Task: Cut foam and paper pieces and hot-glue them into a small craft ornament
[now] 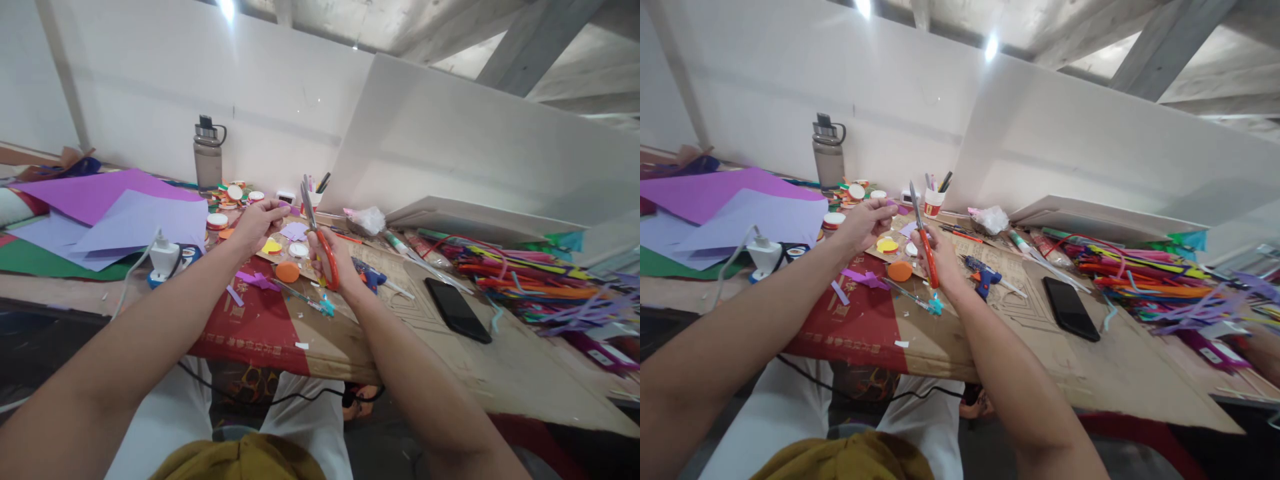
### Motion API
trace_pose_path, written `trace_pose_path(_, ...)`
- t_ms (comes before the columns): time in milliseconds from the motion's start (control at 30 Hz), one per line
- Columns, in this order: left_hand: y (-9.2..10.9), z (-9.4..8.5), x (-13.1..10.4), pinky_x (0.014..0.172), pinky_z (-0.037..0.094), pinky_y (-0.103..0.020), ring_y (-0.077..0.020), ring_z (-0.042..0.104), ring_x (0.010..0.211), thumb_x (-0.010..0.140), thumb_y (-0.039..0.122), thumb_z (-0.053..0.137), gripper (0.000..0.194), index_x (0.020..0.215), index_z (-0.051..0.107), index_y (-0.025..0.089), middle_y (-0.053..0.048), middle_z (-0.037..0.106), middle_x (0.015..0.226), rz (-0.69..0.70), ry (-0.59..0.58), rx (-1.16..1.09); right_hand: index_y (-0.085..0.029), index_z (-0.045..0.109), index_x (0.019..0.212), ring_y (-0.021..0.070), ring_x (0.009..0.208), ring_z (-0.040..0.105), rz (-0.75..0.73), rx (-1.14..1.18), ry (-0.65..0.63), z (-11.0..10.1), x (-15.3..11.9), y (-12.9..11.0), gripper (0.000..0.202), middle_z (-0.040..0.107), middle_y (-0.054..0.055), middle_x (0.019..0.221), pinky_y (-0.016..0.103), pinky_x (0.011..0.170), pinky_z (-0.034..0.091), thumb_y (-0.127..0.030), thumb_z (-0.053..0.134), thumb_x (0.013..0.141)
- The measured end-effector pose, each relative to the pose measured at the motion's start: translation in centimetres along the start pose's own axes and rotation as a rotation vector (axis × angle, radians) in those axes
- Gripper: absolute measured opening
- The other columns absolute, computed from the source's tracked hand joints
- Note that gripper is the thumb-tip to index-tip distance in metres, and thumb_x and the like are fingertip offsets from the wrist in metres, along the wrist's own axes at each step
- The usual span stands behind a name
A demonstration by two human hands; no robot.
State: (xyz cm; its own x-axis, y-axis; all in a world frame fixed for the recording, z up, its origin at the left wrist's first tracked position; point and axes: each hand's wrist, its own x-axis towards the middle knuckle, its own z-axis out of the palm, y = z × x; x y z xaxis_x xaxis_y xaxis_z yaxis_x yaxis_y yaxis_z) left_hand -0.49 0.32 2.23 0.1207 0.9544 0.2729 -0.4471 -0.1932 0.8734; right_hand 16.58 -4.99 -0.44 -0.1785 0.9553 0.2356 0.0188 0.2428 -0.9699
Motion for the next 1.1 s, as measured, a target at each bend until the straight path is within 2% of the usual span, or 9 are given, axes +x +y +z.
trace_pose_path(133, -0.1, 0.0, 0.0, 0.045, 0.032, -0.015, -0.003, 0.043, 0.046, 0.072, 0.014, 0.071, 0.013, 0.07, 0.058, 0.013, 0.002, 0.055, 0.059, 0.0, -0.056, 0.007, -0.026, 0.05, 0.09, 0.0056, 0.036, 0.038, -0.003, 0.038, -0.027, 0.0, 0.0, -0.1, 0.04, 0.046, -0.008, 0.058, 0.018, 0.031, 0.033, -0.061, 0.064, 0.078)
trace_pose_path(333, 0.2, 0.2, -0.4, 0.039, 0.027, -0.016, -0.0019, 0.041, 0.04, 0.073, 0.017, 0.07, 0.014, 0.075, 0.057, 0.014, -0.002, 0.066, 0.07, -0.003, -0.064, 0.077, -0.026, 0.048, 0.088, 0.0058, 0.038, 0.039, -0.017, 0.033, -0.072, 0.0, 0.1, 0.2, 0.04, 0.046, -0.008, 0.061, 0.018, 0.032, 0.033, -0.061, 0.064, 0.077)
trace_pose_path(500, 0.0, 0.6, -0.9, 0.036, 0.025, -0.016, -0.0016, 0.043, 0.04, 0.073, 0.025, 0.073, 0.019, 0.077, 0.059, 0.013, -0.004, 0.07, 0.078, -0.055, -0.054, 0.079, -0.027, 0.047, 0.092, 0.0066, 0.04, 0.041, -0.046, 0.077, 0.008, 0.2, 0.3, 0.6, 0.039, 0.047, -0.008, 0.062, 0.019, 0.033, 0.036, -0.058, 0.066, 0.077)
trace_pose_path(567, -0.2, 0.8, -1.1, 0.036, 0.026, -0.016, -0.0014, 0.043, 0.041, 0.072, 0.025, 0.074, 0.019, 0.076, 0.06, 0.013, -0.003, 0.068, 0.076, -0.084, -0.054, 0.048, -0.028, 0.046, 0.096, 0.007, 0.04, 0.041, -0.071, 0.085, 0.07, 0.3, 0.3, 0.6, 0.04, 0.046, -0.008, 0.061, 0.02, 0.034, 0.036, -0.054, 0.069, 0.076)
trace_pose_path(733, -0.7, 1.3, -1.4, 0.037, 0.027, -0.014, -0.0013, 0.041, 0.042, 0.069, 0.017, 0.075, 0.017, 0.071, 0.059, 0.013, 0.005, 0.05, 0.055, -0.163, -0.068, -0.103, -0.028, 0.044, 0.101, 0.0081, 0.041, 0.046, -0.207, 0.037, 0.166, 0.1, 0.6, 1.0, 0.041, 0.05, -0.008, 0.065, 0.022, 0.036, 0.038, -0.038, 0.073, 0.074)
trace_pose_path(867, -1.3, 1.9, -1.8, 0.042, 0.037, -0.014, -0.0032, 0.051, 0.047, 0.075, 0.013, 0.067, 0.007, 0.072, 0.061, 0.012, -0.001, 0.062, 0.066, -0.29, -0.004, -0.148, -0.027, 0.044, 0.104, 0.0079, 0.045, 0.048, -0.261, 0.072, 0.232, 0.0, 0.7, 1.0, 0.042, 0.053, -0.004, 0.078, 0.024, 0.039, 0.042, -0.033, 0.072, 0.072)
trace_pose_path(967, -1.8, 2.4, -2.0, 0.058, 0.053, -0.021, -0.0109, 0.064, 0.06, 0.078, 0.009, 0.06, 0.006, 0.073, 0.062, 0.011, -0.007, 0.067, 0.07, -0.36, 0.089, -0.134, -0.027, 0.045, 0.11, 0.0104, 0.053, 0.052, -0.278, 0.061, 0.252, 0.1, 0.5, 0.6, 0.047, 0.055, -0.001, 0.082, 0.024, 0.042, 0.044, -0.031, 0.072, 0.072)
trace_pose_path(1033, -2.2, 2.7, -2.0, 0.066, 0.058, -0.028, -0.0139, 0.066, 0.062, 0.077, 0.005, 0.056, 0.009, 0.072, 0.06, 0.012, -0.007, 0.067, 0.068, -0.366, 0.136, -0.163, -0.026, 0.046, 0.112, 0.0133, 0.062, 0.056, -0.292, 0.032, 0.242, 0.2, 0.4, 0.2, 0.047, 0.056, -0.001, 0.082, 0.025, 0.049, 0.048, -0.03, 0.071, 0.072)
trace_pose_path(1100, -2.5, 2.7, -1.9, 0.068, 0.059, -0.033, -0.0146, 0.065, 0.059, 0.076, 0.004, 0.054, 0.01, 0.072, 0.058, 0.012, -0.006, 0.066, 0.066, -0.367, 0.161, -0.187, -0.026, 0.047, 0.114, 0.0155, 0.072, 0.058, -0.323, -0.016, 0.229, 0.2, 0.3, 0.0, 0.047, 0.057, 0.0, 0.081, 0.03, 0.064, 0.053, -0.03, 0.07, 0.074)
